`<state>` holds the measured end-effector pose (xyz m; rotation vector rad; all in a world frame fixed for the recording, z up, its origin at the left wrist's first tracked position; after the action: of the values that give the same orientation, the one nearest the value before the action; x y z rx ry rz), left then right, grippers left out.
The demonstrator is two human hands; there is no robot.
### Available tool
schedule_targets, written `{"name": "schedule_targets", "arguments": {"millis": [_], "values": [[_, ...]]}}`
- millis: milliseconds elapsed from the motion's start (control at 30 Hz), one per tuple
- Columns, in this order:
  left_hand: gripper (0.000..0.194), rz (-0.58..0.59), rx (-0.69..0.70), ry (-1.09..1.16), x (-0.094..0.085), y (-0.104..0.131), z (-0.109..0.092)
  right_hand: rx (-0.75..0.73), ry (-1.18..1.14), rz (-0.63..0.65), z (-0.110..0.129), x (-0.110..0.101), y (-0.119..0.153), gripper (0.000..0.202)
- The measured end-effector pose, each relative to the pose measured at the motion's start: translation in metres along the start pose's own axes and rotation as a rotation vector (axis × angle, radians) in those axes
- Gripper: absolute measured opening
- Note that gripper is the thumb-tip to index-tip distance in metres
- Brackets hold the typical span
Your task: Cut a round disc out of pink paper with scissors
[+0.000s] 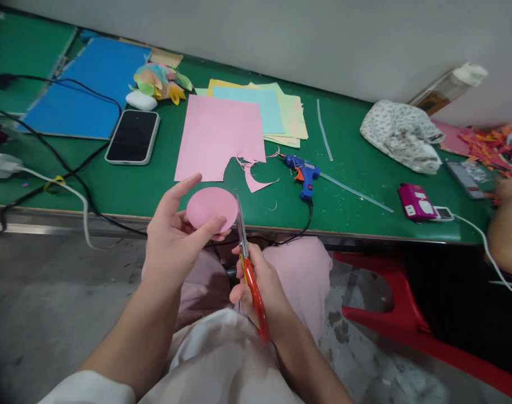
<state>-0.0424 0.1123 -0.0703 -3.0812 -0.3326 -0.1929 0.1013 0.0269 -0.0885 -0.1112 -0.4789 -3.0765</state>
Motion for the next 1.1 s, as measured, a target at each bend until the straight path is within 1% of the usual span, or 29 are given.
{"name": "schedule_targets", "arguments": {"millis": [233, 333, 533, 733, 933, 1100], "values": [[0.070, 0.009, -0.058, 0.034, -0.001, 0.000, -0.003, 0.014, 0.024, 0.003, 0.005, 0.000, 0.000, 0.076], [0.070, 0.009, -0.061, 0.040, -0.001, 0.000, -0.005, 0.014, 0.018, 0.007, 0.006, 0.001, 0.000, 0.074], [0.068, -0.003, -0.032, 0.012, -0.001, -0.002, -0.004, 0.008, 0.045, -0.015, 0.010, 0.003, 0.003, 0.070], [0.068, -0.004, -0.020, 0.010, -0.003, -0.003, -0.003, -0.002, 0.051, 0.005, 0.009, 0.001, 0.002, 0.072], [0.067, -0.048, 0.004, -0.016, -0.005, -0.005, -0.003, 0.026, 0.016, 0.027, 0.004, -0.001, 0.002, 0.074], [0.067, -0.065, 0.036, -0.038, -0.007, -0.006, -0.002, 0.032, 0.028, 0.015, 0.009, 0.001, 0.004, 0.072]]}}
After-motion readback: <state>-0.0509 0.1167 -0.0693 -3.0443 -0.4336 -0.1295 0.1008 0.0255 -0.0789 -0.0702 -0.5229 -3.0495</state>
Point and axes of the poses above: each hand's wrist, its own y-axis away from the middle knuckle, its own x-axis out of the palm, z = x × y, the point moved 1 cm from there along -y, towards the middle knuckle, and after that the axes turned 4 degrees about -z, right-handed, at the moved point
